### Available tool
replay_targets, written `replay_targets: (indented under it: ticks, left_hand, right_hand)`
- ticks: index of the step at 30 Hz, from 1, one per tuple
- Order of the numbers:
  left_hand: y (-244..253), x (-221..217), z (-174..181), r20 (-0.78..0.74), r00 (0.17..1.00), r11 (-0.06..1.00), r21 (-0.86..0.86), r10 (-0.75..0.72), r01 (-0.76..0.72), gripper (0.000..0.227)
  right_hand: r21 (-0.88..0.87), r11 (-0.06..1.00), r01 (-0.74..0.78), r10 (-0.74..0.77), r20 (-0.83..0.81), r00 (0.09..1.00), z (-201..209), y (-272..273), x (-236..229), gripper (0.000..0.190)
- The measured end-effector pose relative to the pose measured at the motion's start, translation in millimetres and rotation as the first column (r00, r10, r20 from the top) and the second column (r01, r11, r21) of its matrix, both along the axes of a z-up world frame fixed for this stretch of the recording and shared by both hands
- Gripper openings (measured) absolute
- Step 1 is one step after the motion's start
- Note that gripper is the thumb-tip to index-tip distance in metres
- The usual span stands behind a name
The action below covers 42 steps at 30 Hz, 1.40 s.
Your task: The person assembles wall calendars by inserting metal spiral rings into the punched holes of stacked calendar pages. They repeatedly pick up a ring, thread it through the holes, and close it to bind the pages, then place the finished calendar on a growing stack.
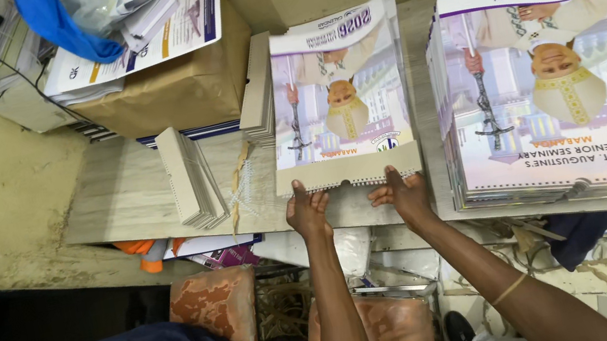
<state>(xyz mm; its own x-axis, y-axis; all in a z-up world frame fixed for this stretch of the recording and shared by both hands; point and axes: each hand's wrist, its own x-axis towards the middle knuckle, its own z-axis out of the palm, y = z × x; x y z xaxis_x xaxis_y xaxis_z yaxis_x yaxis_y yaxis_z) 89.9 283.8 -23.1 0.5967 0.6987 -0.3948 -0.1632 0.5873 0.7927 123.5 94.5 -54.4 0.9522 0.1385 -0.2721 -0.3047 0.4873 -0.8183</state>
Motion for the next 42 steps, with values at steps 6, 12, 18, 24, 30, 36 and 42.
replay_targets:
  ticks: [6,12,18,24,30,36,42]
  left_hand:
    - [39.7,31.0,-41.4,-0.295,0.955,0.971,0.227,-0.005,0.075,0.042]
    - [-14.1,22.5,-5.9,-0.642,0.718,0.401,0.752,0.269,0.523,0.068]
    - [-230.1,21.2,80.5,-0.274,0.729,-0.202,0.961,-0.628,0.187,0.046]
    - [-284.4,56.8,72.8,-0.723,0.418,-0.694,0.674,-0.55,0.253,0.045]
    - [-278.9,63.5,111.1,-0.81,0.287,-0.685,0.586,-0.512,0.433,0.021]
    - [-275.2,62.2,104.3,-0.768,0.29,-0.604,0.632,-0.571,0.485,0.013]
    - [-280.0,53.1,117.5,-0.828,0.318,-0.724,0.559,-0.462,0.404,0.011]
  right_hand:
    - [0.033,0.999,-0.002,0.006,-0.132,0.991,-41.6,25.8,31.5,0.037]
    - [-0.069,0.973,-0.22,0.203,-0.198,0.959,18.3,-27.6,11.5,0.046]
    - [-0.063,0.941,-0.331,0.317,-0.167,0.934,-47.4,-87.4,-53.8,0.077]
    - [-0.159,0.878,-0.451,0.414,-0.217,0.884,-21.5,-178.9,-113.7,0.034]
    - [-0.172,0.89,-0.423,0.346,-0.349,0.871,8.1,-248.0,-129.5,0.034]
    - [-0.239,0.886,-0.398,0.369,-0.16,0.916,63.3,-282.9,-124.3,0.034]
    - [-0.34,0.861,-0.378,0.405,0.01,0.914,93.3,-307.3,-109.4,0.036]
